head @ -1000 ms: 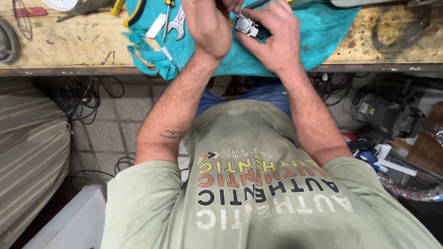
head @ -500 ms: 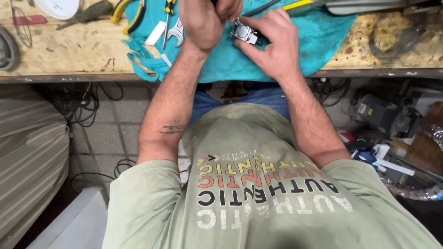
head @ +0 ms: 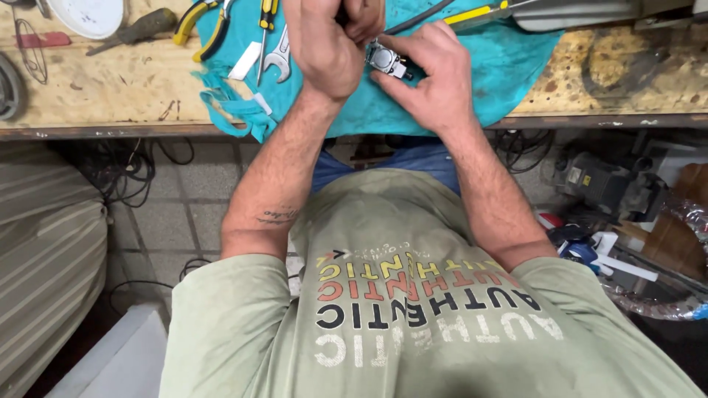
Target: The person works on a small metallic mechanical component on a workbench covered with a teal cloth. They use a screwdriver to tighten or adjust screws on the device and manipulate small parts with their fingers. The person rotates the component to access different sides and continues the assembly or repair process.
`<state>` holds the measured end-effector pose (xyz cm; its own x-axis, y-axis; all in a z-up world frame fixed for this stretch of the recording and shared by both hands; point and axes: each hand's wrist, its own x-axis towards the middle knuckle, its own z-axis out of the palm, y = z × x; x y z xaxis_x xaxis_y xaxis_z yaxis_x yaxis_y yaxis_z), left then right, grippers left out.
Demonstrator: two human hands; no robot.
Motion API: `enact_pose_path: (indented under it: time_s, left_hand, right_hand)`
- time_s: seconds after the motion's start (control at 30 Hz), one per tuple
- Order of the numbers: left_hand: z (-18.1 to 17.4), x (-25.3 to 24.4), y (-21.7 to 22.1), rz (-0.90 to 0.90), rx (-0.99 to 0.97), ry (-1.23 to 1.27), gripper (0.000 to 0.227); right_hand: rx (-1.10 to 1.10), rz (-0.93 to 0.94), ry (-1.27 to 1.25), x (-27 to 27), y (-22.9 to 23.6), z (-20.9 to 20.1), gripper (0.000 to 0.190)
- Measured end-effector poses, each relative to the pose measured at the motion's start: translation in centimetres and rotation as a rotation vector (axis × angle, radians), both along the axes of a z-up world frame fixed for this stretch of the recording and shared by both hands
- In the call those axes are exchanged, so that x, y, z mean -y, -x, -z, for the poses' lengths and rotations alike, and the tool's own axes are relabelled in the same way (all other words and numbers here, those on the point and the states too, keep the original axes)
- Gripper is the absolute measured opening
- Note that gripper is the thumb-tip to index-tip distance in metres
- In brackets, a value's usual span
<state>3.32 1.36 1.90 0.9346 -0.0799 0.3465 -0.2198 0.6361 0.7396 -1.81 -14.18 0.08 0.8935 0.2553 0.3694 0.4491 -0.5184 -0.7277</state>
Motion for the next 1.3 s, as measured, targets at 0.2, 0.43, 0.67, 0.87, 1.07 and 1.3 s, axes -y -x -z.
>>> enact_pose_path:
  time_s: [0.2, 0.43, 0.67, 0.87, 1.07, 1.3]
  left_hand:
    - [-0.6, 0.0, -0.3, 0.04, -0.07, 0.003, 0.026]
    - [-3.1, 0.4, 1.7, -0.066, -0.11, -0.167, 0.03]
    - [-3.4, 1.1, 1.2, -0.092, -0.081, -0.087, 0.039]
    - [-3.1, 1.0, 0.6, -0.058, -0.021, -0.048, 0.035]
    - [-2.7, 0.1, 0.2, 0.044, -0.061, -0.05, 0.038]
    - [-2.4, -0.6, -0.6, 0.177, -0.096, 0.0, 0.037]
  right_hand:
    - [-0.012, -0.003, -0.01, 0.0, 0.1, -0.1, 0.036]
    - [-0.027, 0.027, -0.013, -0.1, 0.5, -0.2, 0.037]
    - [-0.028, 0.003, -0.018, 0.0, 0.2, -0.1, 0.036]
    - [-0.045, -0.014, -0.042, 0.3, -0.3, -0.3, 0.039]
    - [-0.067, -0.033, -0.039, 0.4, -0.4, 0.0, 0.039]
    - [-0.04, -0.013, -0.013, 0.2, -0.5, -0.3, 0.04]
